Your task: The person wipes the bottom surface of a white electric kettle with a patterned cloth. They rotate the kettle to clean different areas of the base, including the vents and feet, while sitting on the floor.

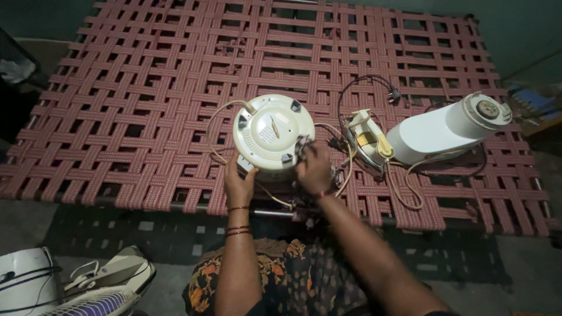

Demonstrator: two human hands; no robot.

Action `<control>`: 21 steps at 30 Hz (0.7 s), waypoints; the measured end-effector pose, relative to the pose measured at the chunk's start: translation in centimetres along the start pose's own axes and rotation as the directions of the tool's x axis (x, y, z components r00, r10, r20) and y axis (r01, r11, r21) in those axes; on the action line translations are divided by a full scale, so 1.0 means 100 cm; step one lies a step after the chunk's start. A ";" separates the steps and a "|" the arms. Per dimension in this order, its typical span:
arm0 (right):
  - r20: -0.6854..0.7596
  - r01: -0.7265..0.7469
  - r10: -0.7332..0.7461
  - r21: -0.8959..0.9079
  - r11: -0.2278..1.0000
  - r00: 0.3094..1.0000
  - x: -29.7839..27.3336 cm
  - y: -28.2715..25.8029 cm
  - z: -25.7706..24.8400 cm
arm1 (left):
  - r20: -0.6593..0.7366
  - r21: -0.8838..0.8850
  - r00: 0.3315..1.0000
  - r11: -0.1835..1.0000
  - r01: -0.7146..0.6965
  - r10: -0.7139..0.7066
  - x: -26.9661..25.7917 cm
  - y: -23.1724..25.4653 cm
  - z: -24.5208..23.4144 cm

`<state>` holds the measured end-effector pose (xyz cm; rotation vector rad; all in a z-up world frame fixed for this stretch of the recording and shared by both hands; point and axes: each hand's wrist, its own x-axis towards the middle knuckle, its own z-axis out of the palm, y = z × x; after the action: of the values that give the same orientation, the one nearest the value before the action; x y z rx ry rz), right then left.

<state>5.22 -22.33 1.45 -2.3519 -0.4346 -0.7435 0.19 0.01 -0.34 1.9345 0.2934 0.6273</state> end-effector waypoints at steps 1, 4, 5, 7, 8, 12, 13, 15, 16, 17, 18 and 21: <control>0.021 0.032 -0.032 0.017 0.999 0.999 -0.007 -0.013 -0.001 | 0.001 0.013 1.000 1.000 0.001 -0.002 0.001 0.001 -0.001; 0.148 0.038 -0.037 -0.001 0.999 0.988 -0.027 -0.030 -0.007 | 0.014 0.029 1.000 0.999 0.020 -0.020 -0.004 0.003 -0.002; 0.223 -0.008 0.019 -0.053 0.999 0.975 -0.025 -0.027 -0.007 | 0.018 0.021 1.000 0.999 0.025 -0.025 -0.002 0.004 -0.003; 0.283 -0.067 0.106 -0.143 0.987 0.953 -0.017 -0.016 -0.007 | 0.017 0.024 1.000 1.000 0.019 -0.020 0.002 0.007 -0.002; 0.271 -0.085 0.133 -0.180 0.980 0.954 -0.006 -0.007 -0.005 | 0.012 0.034 1.000 0.999 0.009 -0.009 0.003 0.007 -0.002; 0.193 -0.293 0.321 -0.158 0.943 0.927 0.005 0.001 0.004 | 0.021 0.095 0.997 0.993 0.068 -0.070 0.001 0.004 -0.001; 0.207 -0.351 0.371 -0.131 0.927 0.905 -0.001 -0.004 0.009 | 0.022 0.083 0.998 0.994 0.065 -0.067 0.001 0.004 -0.001; 0.240 -0.461 0.466 -0.079 0.884 0.852 -0.024 -0.018 0.021 | 0.021 0.057 0.998 0.997 0.059 -0.060 -0.001 0.002 -0.002; 0.265 -0.342 0.375 -0.162 0.926 0.888 -0.031 -0.020 0.025 | 0.015 0.065 0.999 0.997 0.036 -0.037 0.001 0.000 -0.002; 0.298 -0.218 0.285 -0.241 0.946 0.911 -0.039 -0.020 0.029 | 0.012 0.073 1.000 0.997 0.016 -0.017 0.000 -0.001 -0.002; 0.337 -0.087 0.196 -0.312 0.946 0.921 -0.044 -0.020 0.031 | 0.009 0.082 1.000 0.997 -0.003 0.003 -0.003 -0.002 -0.002; 0.269 0.014 0.080 -0.330 0.944 0.960 -0.026 -0.005 0.022 | 0.000 0.038 1.000 0.999 -0.027 0.027 -0.002 -0.002 0.001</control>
<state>3.80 -20.84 -1.29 -2.7894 -0.4128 -0.4971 0.12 -0.07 -0.65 1.9775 0.2820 0.6444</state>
